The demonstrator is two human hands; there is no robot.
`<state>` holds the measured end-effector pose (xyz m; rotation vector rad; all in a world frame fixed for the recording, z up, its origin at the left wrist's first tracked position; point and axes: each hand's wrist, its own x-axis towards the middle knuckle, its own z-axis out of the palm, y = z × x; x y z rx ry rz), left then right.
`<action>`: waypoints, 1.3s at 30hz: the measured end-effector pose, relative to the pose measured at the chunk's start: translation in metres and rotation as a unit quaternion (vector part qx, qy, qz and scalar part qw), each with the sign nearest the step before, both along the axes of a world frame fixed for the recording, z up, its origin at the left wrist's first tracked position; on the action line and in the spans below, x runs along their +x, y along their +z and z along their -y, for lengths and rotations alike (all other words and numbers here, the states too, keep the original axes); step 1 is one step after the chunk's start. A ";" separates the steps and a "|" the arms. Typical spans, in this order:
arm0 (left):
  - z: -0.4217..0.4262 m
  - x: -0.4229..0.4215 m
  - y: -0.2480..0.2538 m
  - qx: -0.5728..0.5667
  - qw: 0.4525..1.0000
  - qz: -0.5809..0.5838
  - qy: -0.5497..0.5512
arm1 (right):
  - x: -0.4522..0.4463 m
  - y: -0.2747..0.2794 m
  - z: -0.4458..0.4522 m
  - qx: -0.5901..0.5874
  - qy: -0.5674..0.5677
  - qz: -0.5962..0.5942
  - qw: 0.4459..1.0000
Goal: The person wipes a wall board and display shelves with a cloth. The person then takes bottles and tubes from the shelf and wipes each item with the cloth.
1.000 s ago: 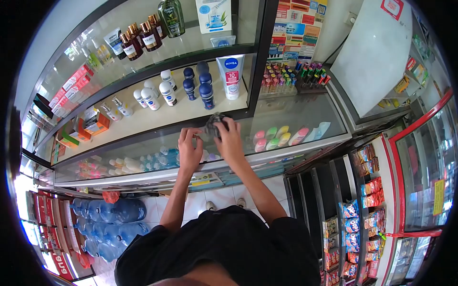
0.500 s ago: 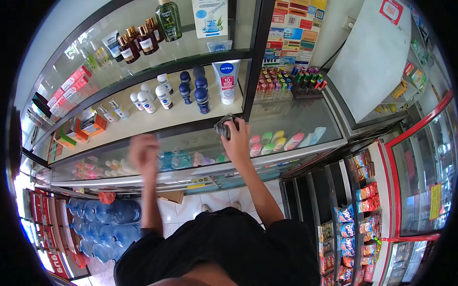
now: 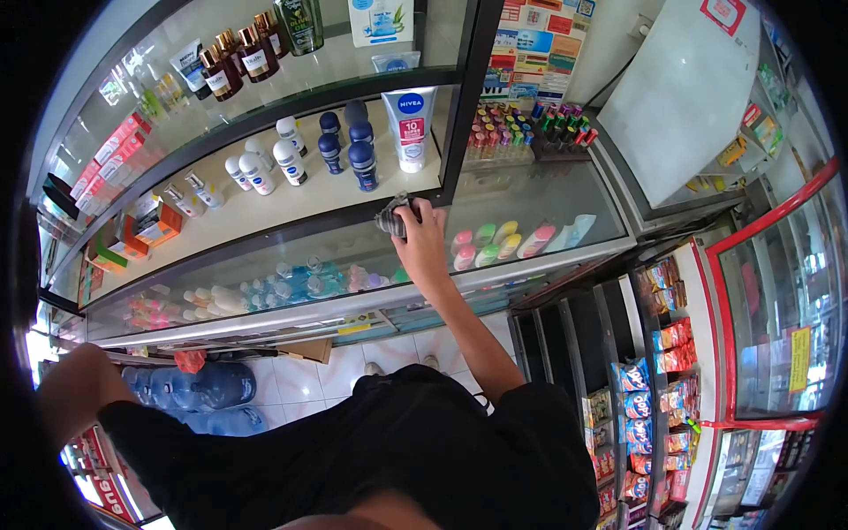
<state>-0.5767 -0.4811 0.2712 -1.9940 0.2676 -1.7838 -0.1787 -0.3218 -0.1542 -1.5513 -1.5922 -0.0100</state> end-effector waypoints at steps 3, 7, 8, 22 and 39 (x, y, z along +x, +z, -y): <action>0.001 -0.009 -0.008 -0.004 1.000 0.014 0.003 | 0.003 -0.002 -0.001 0.006 0.003 0.002 1.000; 0.011 -0.020 -0.011 0.001 1.000 0.021 0.021 | 0.001 -0.006 -0.001 0.025 -0.002 0.011 1.000; 0.013 -0.022 -0.011 0.003 0.999 0.020 0.024 | 0.001 -0.006 -0.002 0.030 -0.005 0.011 0.999; 0.017 -0.034 -0.004 0.008 0.999 0.005 0.044 | 0.000 -0.001 0.000 0.010 -0.005 -0.003 1.000; 0.021 -0.024 0.013 0.015 0.998 -0.026 0.058 | 0.000 0.000 0.000 0.019 0.002 -0.002 1.000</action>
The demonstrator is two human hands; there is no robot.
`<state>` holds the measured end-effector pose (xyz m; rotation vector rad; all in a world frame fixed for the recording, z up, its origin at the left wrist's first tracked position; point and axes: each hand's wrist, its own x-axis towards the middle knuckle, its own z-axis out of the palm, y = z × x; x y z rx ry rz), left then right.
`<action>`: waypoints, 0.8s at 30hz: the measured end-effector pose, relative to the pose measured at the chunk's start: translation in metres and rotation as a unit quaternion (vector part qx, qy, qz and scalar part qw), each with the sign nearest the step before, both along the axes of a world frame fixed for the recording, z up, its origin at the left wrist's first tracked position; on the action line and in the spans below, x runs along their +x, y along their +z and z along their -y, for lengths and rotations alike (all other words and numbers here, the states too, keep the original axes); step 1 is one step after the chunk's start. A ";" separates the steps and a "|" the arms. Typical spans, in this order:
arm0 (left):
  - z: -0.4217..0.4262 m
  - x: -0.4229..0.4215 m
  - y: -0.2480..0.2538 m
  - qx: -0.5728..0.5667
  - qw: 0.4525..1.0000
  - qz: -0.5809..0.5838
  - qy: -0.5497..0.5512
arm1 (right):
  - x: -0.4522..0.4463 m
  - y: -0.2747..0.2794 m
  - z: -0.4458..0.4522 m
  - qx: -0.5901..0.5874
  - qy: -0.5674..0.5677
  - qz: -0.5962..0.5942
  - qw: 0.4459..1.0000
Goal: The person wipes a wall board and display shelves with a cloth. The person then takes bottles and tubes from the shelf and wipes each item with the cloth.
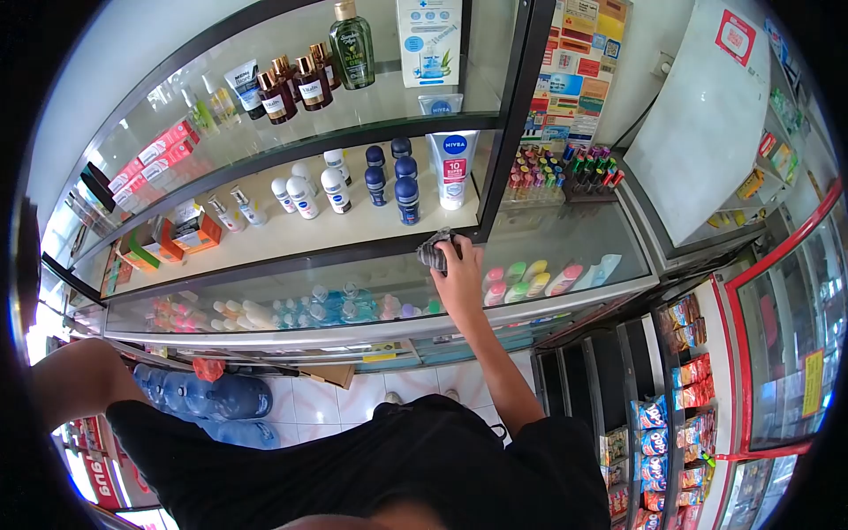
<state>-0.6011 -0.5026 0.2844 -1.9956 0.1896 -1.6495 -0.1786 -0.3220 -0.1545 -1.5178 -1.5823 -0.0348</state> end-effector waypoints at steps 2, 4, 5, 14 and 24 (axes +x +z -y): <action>0.002 0.001 0.002 0.000 1.000 -0.004 0.003 | -0.001 0.002 0.000 -0.005 -0.005 -0.004 1.000; 0.003 0.002 0.004 -0.001 1.000 -0.006 0.006 | -0.001 0.002 0.001 -0.009 -0.008 -0.005 1.000; 0.003 0.002 0.004 -0.001 1.000 -0.007 0.008 | -0.001 0.002 0.001 -0.009 -0.008 -0.005 1.000; 0.007 0.005 0.006 -0.003 1.000 -0.009 0.017 | 0.001 -0.003 -0.002 0.002 -0.004 -0.001 1.000; 0.009 0.009 0.010 -0.004 1.000 -0.014 0.023 | 0.001 -0.001 -0.001 -0.001 -0.005 0.002 1.000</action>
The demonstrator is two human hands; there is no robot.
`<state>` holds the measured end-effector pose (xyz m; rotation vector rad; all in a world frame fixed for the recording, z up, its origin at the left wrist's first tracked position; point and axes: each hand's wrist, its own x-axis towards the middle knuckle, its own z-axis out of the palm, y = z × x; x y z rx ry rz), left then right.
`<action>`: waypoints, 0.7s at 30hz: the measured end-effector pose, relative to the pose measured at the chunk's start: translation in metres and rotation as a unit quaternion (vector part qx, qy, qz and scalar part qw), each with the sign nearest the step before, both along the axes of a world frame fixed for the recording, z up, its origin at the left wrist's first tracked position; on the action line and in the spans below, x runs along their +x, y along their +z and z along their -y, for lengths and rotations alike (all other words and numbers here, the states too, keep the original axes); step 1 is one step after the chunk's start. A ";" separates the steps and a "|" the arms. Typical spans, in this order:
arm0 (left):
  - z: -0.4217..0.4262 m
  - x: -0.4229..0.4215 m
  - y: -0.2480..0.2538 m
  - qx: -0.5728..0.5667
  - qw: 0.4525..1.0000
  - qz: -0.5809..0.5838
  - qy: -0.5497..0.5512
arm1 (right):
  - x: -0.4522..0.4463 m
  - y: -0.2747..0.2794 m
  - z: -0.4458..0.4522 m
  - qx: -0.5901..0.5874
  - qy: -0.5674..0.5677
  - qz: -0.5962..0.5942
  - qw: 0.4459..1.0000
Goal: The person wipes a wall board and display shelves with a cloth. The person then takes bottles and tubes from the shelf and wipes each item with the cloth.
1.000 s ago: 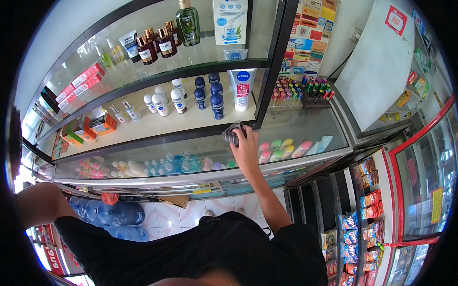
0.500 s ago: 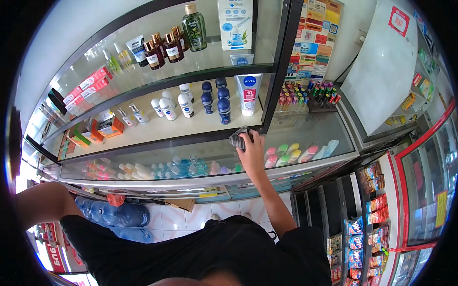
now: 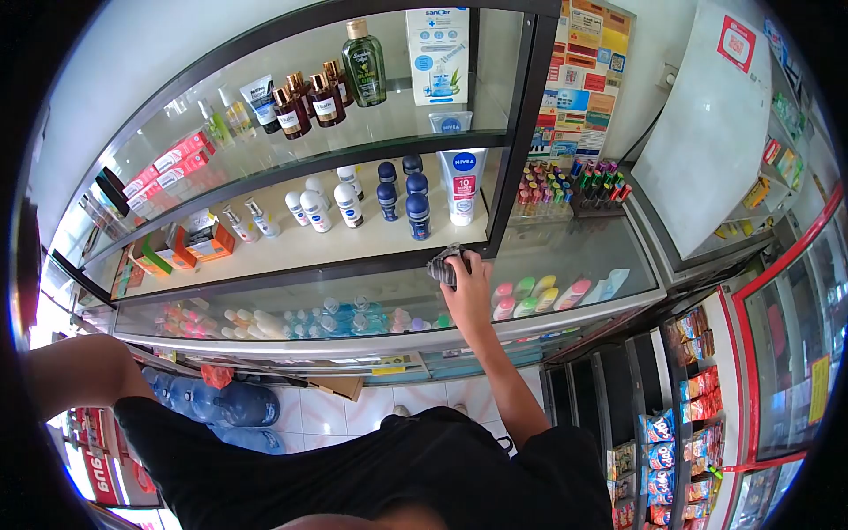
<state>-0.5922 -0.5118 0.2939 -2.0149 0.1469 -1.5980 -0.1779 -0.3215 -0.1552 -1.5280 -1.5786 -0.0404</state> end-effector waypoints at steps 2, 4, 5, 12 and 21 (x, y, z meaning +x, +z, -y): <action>0.001 0.000 0.000 -0.001 1.000 -0.001 0.002 | 0.000 0.001 0.000 -0.002 -0.001 -0.001 1.000; 0.002 0.001 0.000 -0.002 1.000 -0.001 0.003 | -0.001 0.001 0.000 -0.003 -0.001 -0.002 1.000; 0.002 0.001 0.000 -0.003 1.000 -0.001 0.003 | -0.001 0.001 0.000 -0.003 -0.001 -0.002 1.000; 0.004 0.001 -0.001 -0.008 1.000 0.003 0.010 | 0.000 -0.001 0.000 -0.007 0.000 -0.006 1.000; 0.002 0.004 0.000 -0.018 1.000 0.000 0.010 | 0.001 -0.001 0.000 -0.008 0.004 -0.002 1.000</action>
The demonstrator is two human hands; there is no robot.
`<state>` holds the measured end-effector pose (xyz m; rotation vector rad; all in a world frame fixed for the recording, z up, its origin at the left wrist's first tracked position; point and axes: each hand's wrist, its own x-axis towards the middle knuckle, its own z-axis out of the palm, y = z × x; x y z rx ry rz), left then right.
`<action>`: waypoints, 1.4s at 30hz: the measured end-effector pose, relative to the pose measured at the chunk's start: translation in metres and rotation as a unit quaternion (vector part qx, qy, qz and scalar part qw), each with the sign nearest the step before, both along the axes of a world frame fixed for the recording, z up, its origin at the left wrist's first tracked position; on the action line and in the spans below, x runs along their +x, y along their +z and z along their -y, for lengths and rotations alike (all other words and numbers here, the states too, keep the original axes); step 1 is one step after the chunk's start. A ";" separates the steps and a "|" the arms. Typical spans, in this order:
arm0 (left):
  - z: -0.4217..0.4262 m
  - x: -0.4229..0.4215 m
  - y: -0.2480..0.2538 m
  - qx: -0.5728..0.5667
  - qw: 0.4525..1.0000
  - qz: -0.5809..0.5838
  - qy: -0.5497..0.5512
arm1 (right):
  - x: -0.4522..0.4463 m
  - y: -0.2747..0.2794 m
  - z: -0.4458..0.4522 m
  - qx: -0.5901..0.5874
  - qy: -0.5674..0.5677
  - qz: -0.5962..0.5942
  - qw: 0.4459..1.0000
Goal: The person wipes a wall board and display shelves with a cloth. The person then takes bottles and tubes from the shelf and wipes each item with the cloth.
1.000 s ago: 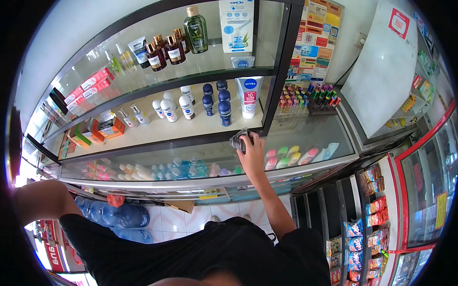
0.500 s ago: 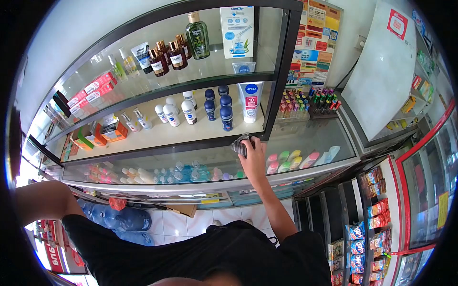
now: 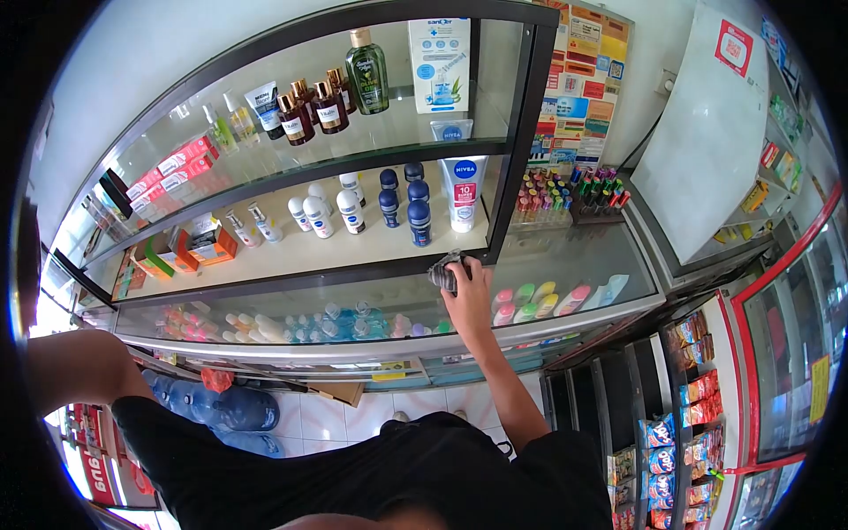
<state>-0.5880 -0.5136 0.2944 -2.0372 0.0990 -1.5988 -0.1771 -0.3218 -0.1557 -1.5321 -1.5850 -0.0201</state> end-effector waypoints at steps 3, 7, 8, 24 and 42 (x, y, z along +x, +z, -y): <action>0.000 0.001 0.000 -0.002 1.000 0.001 0.002 | 0.000 -0.002 -0.001 0.007 -0.004 0.003 1.000; 0.001 0.002 -0.001 -0.007 1.000 0.002 0.005 | 0.000 0.002 0.000 0.002 -0.002 0.000 1.000; 0.000 0.002 -0.001 -0.008 1.000 0.003 0.006 | 0.000 0.002 0.000 0.002 -0.002 -0.001 1.000; -0.004 0.003 -0.003 -0.038 0.999 0.008 0.013 | -0.001 0.003 0.001 -0.005 -0.003 -0.007 1.000; -0.007 0.003 -0.010 -0.077 0.996 0.020 0.031 | 0.001 -0.003 -0.003 0.010 0.005 -0.006 1.000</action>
